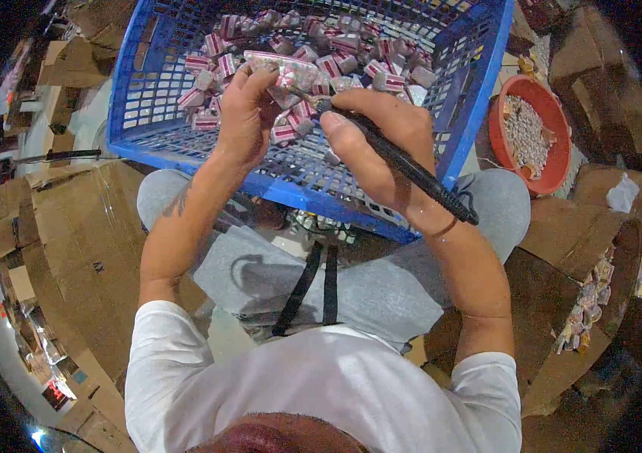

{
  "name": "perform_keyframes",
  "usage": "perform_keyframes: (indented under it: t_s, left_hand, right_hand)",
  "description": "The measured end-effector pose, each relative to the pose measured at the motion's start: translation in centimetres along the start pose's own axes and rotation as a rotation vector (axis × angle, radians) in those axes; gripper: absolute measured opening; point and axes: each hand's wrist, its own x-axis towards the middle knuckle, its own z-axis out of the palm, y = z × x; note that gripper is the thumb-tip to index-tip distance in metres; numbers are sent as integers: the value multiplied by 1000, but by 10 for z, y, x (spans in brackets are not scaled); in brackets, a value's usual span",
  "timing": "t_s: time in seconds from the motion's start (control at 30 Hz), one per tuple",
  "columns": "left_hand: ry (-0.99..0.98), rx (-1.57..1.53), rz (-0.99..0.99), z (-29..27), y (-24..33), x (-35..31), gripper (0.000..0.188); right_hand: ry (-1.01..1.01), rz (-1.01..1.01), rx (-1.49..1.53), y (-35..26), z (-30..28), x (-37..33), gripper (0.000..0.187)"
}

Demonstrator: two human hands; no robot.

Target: Marking or sealing small triangular pink and white packages using a handheld thermal sealing tool while sitting on a warehouse floor.

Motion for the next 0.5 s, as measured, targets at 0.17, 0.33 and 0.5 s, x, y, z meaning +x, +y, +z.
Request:
perform_keyframes:
  t_s: [0.17,0.33,0.5]
  left_hand:
    - [-10,19,11,-5,-2,0,33]
    - [-7,21,31,-5,-4,2,35]
    - [-1,40,42,-5,0,-2,35]
  right_hand:
    - [-11,10,12,1,1,0,25]
    - [-9,54,27,1,3,-1,24]
    - [-21,30,-32,-2,3,2,25]
